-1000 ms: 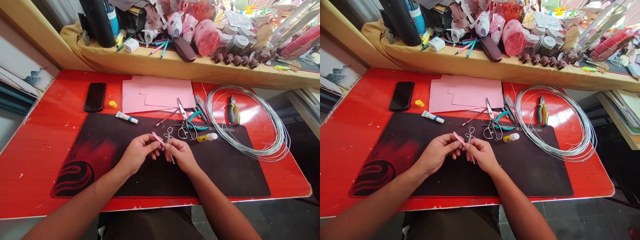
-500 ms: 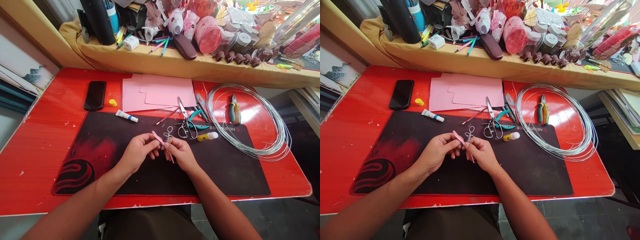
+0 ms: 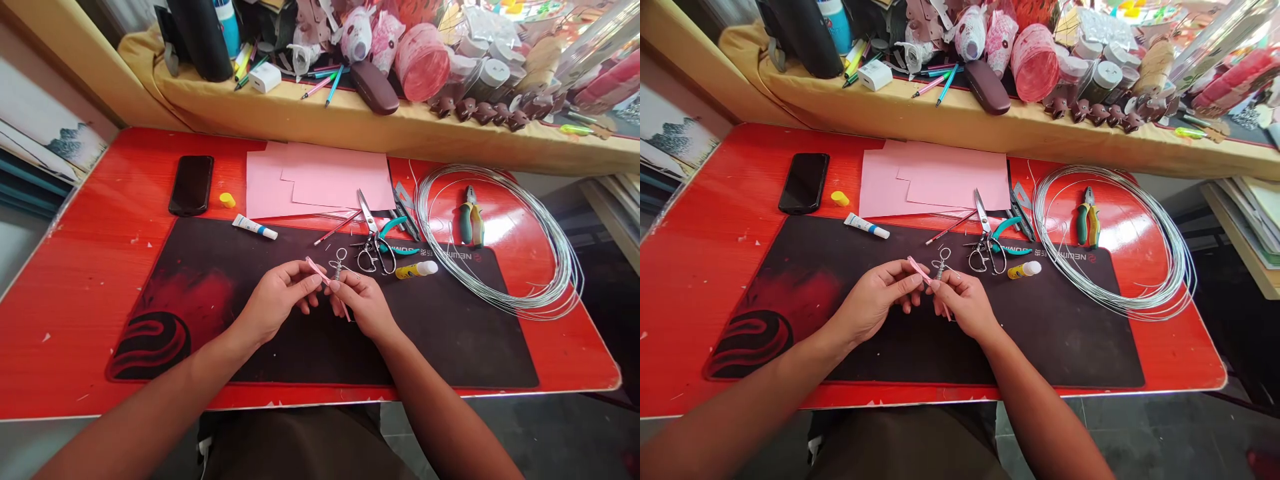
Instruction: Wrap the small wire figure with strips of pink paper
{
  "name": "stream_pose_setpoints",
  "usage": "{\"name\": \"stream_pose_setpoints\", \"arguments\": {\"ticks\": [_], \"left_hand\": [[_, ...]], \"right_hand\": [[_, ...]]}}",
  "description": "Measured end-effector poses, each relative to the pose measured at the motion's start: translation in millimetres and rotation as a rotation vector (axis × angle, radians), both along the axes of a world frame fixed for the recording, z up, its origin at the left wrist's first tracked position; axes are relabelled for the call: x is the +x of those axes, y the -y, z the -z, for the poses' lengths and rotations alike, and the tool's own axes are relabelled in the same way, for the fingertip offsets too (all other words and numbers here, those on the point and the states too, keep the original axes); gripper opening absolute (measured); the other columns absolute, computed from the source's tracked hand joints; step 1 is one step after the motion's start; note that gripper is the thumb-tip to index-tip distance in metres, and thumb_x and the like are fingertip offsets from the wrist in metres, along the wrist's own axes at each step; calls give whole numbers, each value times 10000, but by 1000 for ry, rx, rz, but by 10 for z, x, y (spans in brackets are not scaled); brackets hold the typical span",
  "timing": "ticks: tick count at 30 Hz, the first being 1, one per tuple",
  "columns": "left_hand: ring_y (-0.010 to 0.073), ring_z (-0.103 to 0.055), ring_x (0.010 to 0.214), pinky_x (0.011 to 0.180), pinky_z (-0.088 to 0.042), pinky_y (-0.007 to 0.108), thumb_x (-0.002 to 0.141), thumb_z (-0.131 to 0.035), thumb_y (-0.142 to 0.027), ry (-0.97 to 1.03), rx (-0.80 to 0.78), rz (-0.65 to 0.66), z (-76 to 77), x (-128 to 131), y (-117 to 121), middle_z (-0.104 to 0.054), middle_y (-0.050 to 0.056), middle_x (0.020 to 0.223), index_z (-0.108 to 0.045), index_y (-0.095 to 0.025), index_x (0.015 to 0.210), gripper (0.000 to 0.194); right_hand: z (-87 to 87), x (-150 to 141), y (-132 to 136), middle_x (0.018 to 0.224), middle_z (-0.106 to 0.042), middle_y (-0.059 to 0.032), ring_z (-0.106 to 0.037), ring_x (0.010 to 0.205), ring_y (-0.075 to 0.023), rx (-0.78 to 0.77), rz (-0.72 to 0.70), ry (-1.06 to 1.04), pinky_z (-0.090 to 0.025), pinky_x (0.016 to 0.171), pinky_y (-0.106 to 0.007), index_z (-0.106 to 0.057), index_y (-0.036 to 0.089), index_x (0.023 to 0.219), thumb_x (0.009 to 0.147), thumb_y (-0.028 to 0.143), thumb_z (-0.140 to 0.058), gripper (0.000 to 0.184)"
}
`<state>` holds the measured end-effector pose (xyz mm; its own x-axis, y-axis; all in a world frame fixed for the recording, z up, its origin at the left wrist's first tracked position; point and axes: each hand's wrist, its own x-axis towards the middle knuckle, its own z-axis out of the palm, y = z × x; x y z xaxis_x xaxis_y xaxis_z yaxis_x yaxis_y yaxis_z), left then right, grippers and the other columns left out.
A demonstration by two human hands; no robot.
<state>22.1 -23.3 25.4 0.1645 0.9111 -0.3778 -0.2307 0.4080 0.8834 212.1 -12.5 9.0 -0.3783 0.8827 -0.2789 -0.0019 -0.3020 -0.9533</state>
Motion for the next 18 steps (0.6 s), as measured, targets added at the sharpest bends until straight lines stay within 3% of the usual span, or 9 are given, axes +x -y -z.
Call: {"name": "stream_pose_setpoints", "arguments": {"ticks": [18], "left_hand": [[126,-644,654,512,-501,203,828,-845,-400,166,-78,10,2,8,-71,-713,23,848,-707,-178,934,282]], "right_hand": [[30,30,-10,538,-626,18,-477,445,-112,-51,-31,-30,-367,445,-229,-692,187,790,911,589,-732,422]]}}
